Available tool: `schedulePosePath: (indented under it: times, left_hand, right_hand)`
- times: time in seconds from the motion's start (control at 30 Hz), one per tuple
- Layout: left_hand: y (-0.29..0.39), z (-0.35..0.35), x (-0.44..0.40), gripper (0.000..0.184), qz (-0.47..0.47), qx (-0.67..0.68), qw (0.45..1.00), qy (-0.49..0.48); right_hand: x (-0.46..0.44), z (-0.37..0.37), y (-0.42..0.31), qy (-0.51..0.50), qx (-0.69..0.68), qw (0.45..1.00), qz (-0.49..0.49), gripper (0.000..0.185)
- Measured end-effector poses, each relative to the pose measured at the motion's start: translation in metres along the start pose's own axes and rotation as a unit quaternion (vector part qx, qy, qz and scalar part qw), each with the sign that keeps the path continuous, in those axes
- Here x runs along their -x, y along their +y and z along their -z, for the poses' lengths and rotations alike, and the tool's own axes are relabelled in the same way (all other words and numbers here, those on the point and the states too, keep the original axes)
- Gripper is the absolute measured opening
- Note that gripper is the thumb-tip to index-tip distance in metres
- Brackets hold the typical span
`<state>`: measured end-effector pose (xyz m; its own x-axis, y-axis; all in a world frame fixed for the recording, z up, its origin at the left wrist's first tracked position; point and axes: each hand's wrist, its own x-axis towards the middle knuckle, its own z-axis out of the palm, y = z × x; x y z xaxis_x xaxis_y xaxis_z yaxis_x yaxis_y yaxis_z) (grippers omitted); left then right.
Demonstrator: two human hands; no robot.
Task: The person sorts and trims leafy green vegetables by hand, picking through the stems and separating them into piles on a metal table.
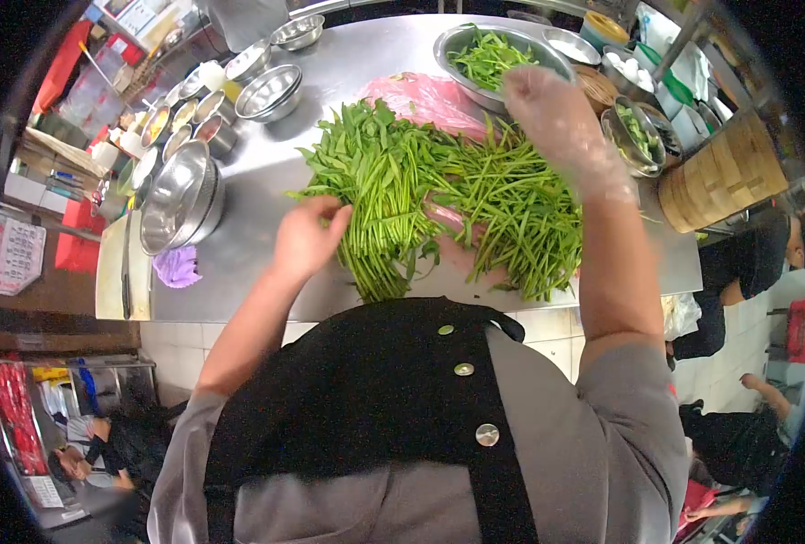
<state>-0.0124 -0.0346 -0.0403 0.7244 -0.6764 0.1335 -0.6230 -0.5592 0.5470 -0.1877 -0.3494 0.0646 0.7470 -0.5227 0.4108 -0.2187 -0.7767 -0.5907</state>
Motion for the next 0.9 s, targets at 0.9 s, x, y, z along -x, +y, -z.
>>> schedulePosePath:
  times: [0.9]
  left_hand:
    - [0.023,0.057,-0.009,0.017,-0.016,0.306,0.949,0.074]
  right_hand:
    - [0.065,-0.041,-0.077,0.083,-0.037,0.958,0.271,0.012]
